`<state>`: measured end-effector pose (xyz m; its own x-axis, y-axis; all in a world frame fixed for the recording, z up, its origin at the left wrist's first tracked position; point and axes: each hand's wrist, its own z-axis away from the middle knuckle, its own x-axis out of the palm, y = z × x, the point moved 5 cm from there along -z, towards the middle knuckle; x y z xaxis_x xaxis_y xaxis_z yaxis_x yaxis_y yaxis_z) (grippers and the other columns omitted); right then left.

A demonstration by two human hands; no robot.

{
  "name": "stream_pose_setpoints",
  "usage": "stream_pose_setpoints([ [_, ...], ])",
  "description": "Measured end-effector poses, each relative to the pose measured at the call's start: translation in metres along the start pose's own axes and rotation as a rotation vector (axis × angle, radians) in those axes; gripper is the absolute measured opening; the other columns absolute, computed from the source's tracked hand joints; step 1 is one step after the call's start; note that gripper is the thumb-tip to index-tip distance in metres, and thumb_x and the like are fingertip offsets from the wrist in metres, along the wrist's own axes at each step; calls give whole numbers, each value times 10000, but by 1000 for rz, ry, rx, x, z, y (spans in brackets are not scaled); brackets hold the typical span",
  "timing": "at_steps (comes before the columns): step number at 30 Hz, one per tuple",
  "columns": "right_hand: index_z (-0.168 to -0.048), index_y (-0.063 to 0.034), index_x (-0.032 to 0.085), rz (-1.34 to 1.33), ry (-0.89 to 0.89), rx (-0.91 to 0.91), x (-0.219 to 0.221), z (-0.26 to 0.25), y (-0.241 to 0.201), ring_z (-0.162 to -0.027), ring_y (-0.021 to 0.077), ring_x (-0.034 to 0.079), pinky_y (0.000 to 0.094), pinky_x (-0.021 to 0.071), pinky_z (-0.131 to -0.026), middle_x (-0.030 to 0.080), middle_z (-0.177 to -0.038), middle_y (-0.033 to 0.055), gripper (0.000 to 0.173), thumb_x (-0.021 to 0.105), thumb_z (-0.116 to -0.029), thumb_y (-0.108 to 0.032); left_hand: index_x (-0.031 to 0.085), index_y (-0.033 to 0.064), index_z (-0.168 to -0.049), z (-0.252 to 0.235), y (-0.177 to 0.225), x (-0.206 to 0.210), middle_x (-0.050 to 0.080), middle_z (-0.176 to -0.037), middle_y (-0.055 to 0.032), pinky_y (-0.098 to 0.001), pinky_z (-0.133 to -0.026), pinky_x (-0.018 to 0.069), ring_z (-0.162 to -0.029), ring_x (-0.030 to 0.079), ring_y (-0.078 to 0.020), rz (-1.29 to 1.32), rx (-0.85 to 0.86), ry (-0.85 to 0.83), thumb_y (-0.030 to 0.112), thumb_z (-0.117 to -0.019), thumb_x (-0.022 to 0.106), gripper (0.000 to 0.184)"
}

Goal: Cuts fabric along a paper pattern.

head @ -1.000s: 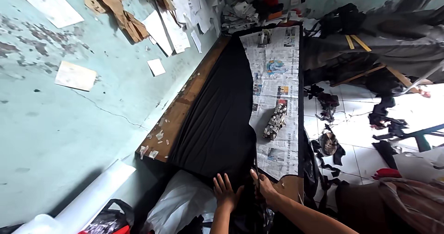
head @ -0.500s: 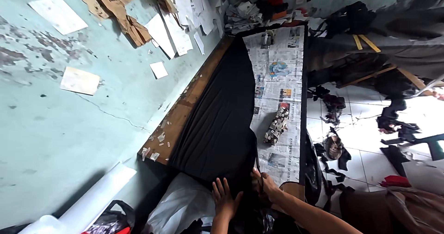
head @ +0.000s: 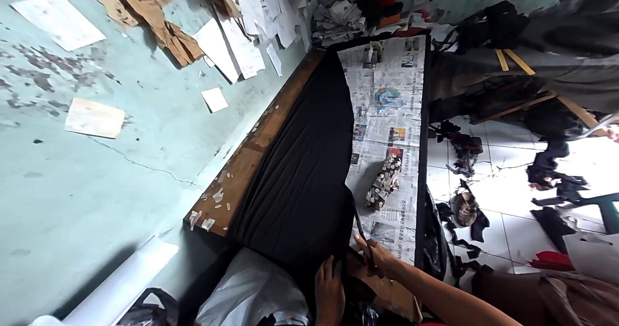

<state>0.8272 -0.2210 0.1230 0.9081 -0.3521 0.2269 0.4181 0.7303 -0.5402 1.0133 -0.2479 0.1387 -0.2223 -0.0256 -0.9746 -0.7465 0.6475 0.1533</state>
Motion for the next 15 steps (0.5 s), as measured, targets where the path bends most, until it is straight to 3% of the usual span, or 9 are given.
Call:
stream_pose_setpoints([
  [4,-1181,-71,528,61,37,-49,-11,1,-1,-528,168,548,325,518,-530,520,-694,49,577,563,-986,-613,752,106,-1178,-2,5,-2,656,-1345,-143,-522,-1033,499,-1245,621,-345,26,-80,15,17,-842,659,360],
  [6,-1191,-76,528,93,24,-41,-19,2,-2,-538,168,558,329,523,-535,534,-702,49,588,571,-978,-622,757,112,-1155,-3,7,0,659,-1344,-123,-514,-1043,490,-1251,617,-331,23,-122,35,154,-917,616,280],
  [9,-1253,-94,510,141,-22,-2,-28,0,-10,-587,191,586,376,554,-586,538,-737,54,620,559,-972,-644,754,107,-1139,-3,8,6,659,-1336,-125,-527,-1049,474,-1258,609,-336,29,-169,58,331,-948,588,338],
  [15,-1308,-91,501,251,-60,23,-42,-8,-32,-631,205,594,399,560,-641,536,-764,56,681,532,-966,-679,741,90,-1157,2,11,14,655,-1341,-146,-559,-1054,460,-1260,604,-366,43,-222,116,361,-959,562,381],
])
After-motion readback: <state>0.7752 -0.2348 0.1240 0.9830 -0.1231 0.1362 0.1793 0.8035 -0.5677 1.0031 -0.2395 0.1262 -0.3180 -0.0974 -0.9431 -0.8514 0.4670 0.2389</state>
